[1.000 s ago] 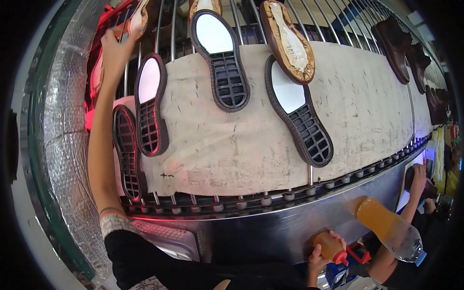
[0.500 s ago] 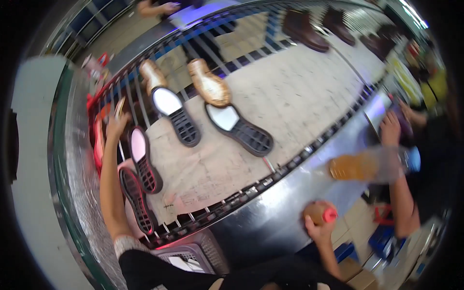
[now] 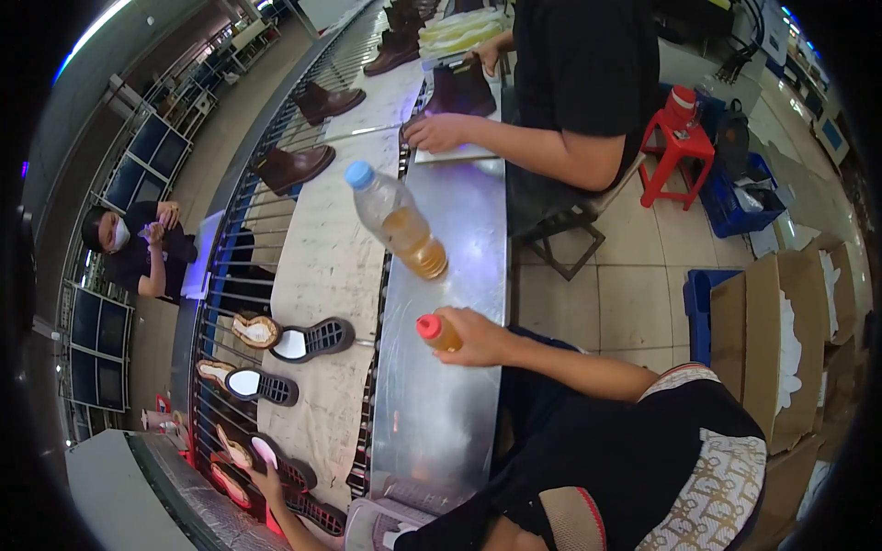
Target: Applying glue to shoe components and placing them on a conveyor belt assembly line.
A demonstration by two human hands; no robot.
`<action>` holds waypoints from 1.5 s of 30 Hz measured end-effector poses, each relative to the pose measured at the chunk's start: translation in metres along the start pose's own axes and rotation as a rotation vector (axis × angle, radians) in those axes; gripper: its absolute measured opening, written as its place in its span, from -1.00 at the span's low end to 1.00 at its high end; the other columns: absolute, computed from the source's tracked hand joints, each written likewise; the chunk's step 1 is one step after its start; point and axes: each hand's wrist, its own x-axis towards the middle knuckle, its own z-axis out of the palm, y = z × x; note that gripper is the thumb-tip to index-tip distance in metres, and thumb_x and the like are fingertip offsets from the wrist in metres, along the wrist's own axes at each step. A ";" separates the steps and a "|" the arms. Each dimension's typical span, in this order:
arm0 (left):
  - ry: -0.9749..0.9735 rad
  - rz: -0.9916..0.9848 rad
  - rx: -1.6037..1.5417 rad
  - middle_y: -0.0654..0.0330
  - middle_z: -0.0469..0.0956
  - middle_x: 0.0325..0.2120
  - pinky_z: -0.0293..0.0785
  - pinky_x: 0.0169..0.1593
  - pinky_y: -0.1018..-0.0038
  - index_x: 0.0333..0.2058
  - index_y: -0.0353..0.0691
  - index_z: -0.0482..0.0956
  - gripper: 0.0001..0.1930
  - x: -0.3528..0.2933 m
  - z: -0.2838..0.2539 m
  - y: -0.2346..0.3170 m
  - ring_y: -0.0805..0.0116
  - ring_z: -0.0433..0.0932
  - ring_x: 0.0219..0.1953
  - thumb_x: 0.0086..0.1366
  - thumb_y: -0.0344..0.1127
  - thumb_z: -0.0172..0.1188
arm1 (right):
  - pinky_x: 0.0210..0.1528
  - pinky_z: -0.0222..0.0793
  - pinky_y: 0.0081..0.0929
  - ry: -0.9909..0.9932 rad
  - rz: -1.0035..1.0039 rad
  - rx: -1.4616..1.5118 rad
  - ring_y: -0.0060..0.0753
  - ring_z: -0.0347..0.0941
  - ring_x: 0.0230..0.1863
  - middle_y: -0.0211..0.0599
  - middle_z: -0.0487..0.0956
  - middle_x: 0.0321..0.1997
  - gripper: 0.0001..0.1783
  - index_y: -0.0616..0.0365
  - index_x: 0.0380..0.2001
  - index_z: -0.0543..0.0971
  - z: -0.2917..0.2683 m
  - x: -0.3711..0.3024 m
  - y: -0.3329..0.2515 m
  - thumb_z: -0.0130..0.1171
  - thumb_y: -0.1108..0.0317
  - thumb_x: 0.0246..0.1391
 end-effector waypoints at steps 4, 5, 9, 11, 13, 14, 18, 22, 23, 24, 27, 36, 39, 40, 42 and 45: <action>-0.433 -0.221 0.118 -0.34 0.29 0.03 0.15 0.18 0.29 0.21 -0.42 0.02 -0.15 -0.064 -0.018 -0.048 -0.08 0.30 0.13 0.14 0.12 0.03 | -0.03 0.29 -0.24 -0.034 -0.015 0.036 0.02 0.38 -0.11 0.00 0.45 -0.15 -0.37 0.18 -0.05 0.31 0.012 0.002 -0.003 0.30 0.16 -0.17; -0.440 -0.240 0.094 -0.29 0.20 0.12 0.11 0.21 0.31 0.22 -0.40 0.02 -0.10 -0.076 -0.013 -0.055 -0.04 0.20 0.20 0.07 0.11 0.12 | -0.03 0.29 -0.24 -0.059 -0.026 0.047 0.02 0.38 -0.11 0.00 0.45 -0.15 -0.37 0.18 -0.05 0.31 0.013 0.004 -0.004 0.30 0.16 -0.17; -0.424 -0.126 0.278 -0.39 -0.38 0.24 -0.30 0.34 0.31 0.24 -0.43 -0.34 0.12 -0.110 -0.001 -0.024 -0.16 -0.34 0.33 -0.03 0.00 0.27 | -0.13 0.30 -0.17 0.029 -0.077 0.033 0.10 0.39 -0.21 0.03 0.46 -0.23 -0.44 0.18 -0.13 0.31 0.009 0.008 -0.004 0.29 0.22 -0.18; -0.412 -0.218 0.203 -0.48 -0.45 0.20 -0.23 0.32 0.40 0.23 -0.49 -0.36 0.11 -0.101 0.008 -0.035 -0.19 -0.39 0.32 -0.01 -0.01 0.23 | -0.14 0.30 -0.18 0.054 -0.093 0.048 0.09 0.39 -0.22 0.02 0.46 -0.24 -0.46 0.17 -0.13 0.31 0.008 0.011 -0.007 0.28 0.23 -0.18; -0.374 -0.212 0.242 -0.52 -0.30 0.18 -0.21 0.31 0.40 0.22 -0.51 -0.32 0.08 -0.104 0.006 -0.026 -0.16 -0.35 0.32 -0.02 -0.04 0.22 | -0.13 0.30 -0.18 0.060 -0.139 0.064 0.09 0.39 -0.22 0.01 0.46 -0.25 -0.46 0.17 -0.13 0.31 0.009 0.011 -0.003 0.28 0.23 -0.18; -0.366 -0.198 0.237 -0.51 -0.20 0.18 -0.17 0.31 0.40 0.22 -0.52 -0.32 0.07 -0.099 0.008 -0.026 -0.11 -0.26 0.33 -0.02 -0.07 0.21 | -0.13 0.30 -0.18 0.062 -0.153 0.059 0.08 0.39 -0.22 0.00 0.46 -0.25 -0.46 0.17 -0.14 0.31 0.007 0.012 0.003 0.28 0.23 -0.18; -0.208 -0.545 -0.467 0.13 0.48 -0.30 0.40 -0.20 0.26 -0.11 -0.26 0.42 -0.51 -0.071 -0.021 -0.034 0.20 0.44 -0.30 -0.03 -0.12 0.13 | -0.12 0.28 -0.19 0.025 -0.166 0.093 0.08 0.39 -0.22 -0.02 0.47 -0.26 -0.46 0.18 -0.14 0.31 0.006 0.012 0.001 0.28 0.22 -0.19; -0.152 -0.661 -0.931 0.24 0.42 -0.42 0.37 -0.26 0.24 -0.23 -0.11 0.46 -0.60 -0.119 -0.101 0.062 0.37 0.39 -0.44 -0.04 -0.05 0.03 | -0.13 0.28 -0.20 0.019 -0.202 0.096 0.07 0.39 -0.22 -0.03 0.47 -0.26 -0.46 0.18 -0.16 0.32 0.006 0.005 0.005 0.27 0.22 -0.20; -0.129 -0.664 -0.937 0.24 0.42 -0.42 0.37 -0.26 0.24 -0.23 -0.11 0.46 -0.60 -0.136 -0.111 0.079 0.37 0.39 -0.44 -0.04 -0.05 0.03 | -0.11 0.28 -0.20 0.010 -0.178 0.098 0.06 0.38 -0.19 -0.03 0.46 -0.23 -0.44 0.17 -0.14 0.32 0.008 0.003 0.006 0.29 0.21 -0.20; -0.054 -0.373 -0.745 0.22 0.42 -0.37 0.36 -0.24 0.35 -0.16 -0.17 0.43 -0.58 -0.152 -0.112 0.099 0.35 0.40 -0.39 -0.06 -0.17 0.04 | -0.08 0.28 -0.19 0.004 -0.159 0.100 0.06 0.38 -0.17 -0.04 0.46 -0.20 -0.42 0.17 -0.12 0.32 0.010 0.005 0.006 0.31 0.20 -0.20; 0.112 0.015 -0.152 0.09 0.38 -0.25 0.32 -0.10 0.44 -0.03 -0.39 0.30 -0.45 -0.222 -0.083 0.196 0.25 0.37 -0.23 -0.11 -0.44 0.02 | -0.09 0.28 -0.20 -0.002 -0.151 0.113 0.05 0.38 -0.16 -0.04 0.46 -0.21 -0.42 0.17 -0.12 0.33 0.005 0.006 0.003 0.31 0.22 -0.21; -0.072 0.146 0.261 -0.25 0.08 0.18 0.23 0.07 0.14 0.05 -0.35 0.21 -0.32 -0.340 0.116 0.233 -0.30 0.32 -0.05 -0.05 -0.18 0.17 | -0.10 0.26 -0.22 0.001 -0.214 0.130 0.02 0.40 -0.19 -0.04 0.47 -0.24 -0.42 0.20 -0.16 0.32 0.011 0.005 0.005 0.31 0.24 -0.27; -0.090 0.179 0.206 -0.26 0.06 0.18 0.26 0.04 0.13 0.07 -0.29 0.23 -0.32 -0.336 0.109 0.216 -0.32 0.34 -0.08 -0.05 -0.15 0.19 | -0.10 0.26 -0.21 -0.012 -0.268 0.137 0.03 0.40 -0.19 -0.04 0.47 -0.24 -0.43 0.21 -0.15 0.32 0.019 0.010 -0.002 0.30 0.24 -0.25; -0.105 0.182 0.201 -0.26 0.06 0.18 0.26 0.04 0.13 0.07 -0.29 0.23 -0.32 -0.336 0.107 0.222 -0.32 0.34 -0.08 -0.05 -0.15 0.19 | -0.11 0.26 -0.21 0.026 -0.256 0.118 0.03 0.40 -0.19 -0.03 0.47 -0.24 -0.43 0.20 -0.15 0.32 0.013 0.009 0.001 0.30 0.25 -0.25; -0.165 0.176 0.198 -0.29 -0.01 0.21 0.30 0.01 0.09 0.07 -0.26 0.29 -0.32 -0.341 0.103 0.237 -0.28 0.34 -0.07 -0.05 -0.10 0.19 | -0.13 0.27 -0.20 -0.001 -0.234 0.116 0.05 0.40 -0.18 -0.02 0.46 -0.24 -0.44 0.21 -0.14 0.32 0.001 0.005 0.006 0.30 0.26 -0.23; -0.093 0.176 0.228 -0.24 -0.02 0.22 0.35 -0.03 0.10 0.08 -0.17 0.31 -0.34 -0.348 0.111 0.238 -0.23 0.40 -0.12 -0.02 -0.07 0.18 | -0.12 0.28 -0.14 0.036 -0.216 0.102 0.13 0.37 -0.17 0.03 0.45 -0.21 -0.43 0.21 -0.13 0.32 0.000 0.004 0.010 0.31 0.28 -0.23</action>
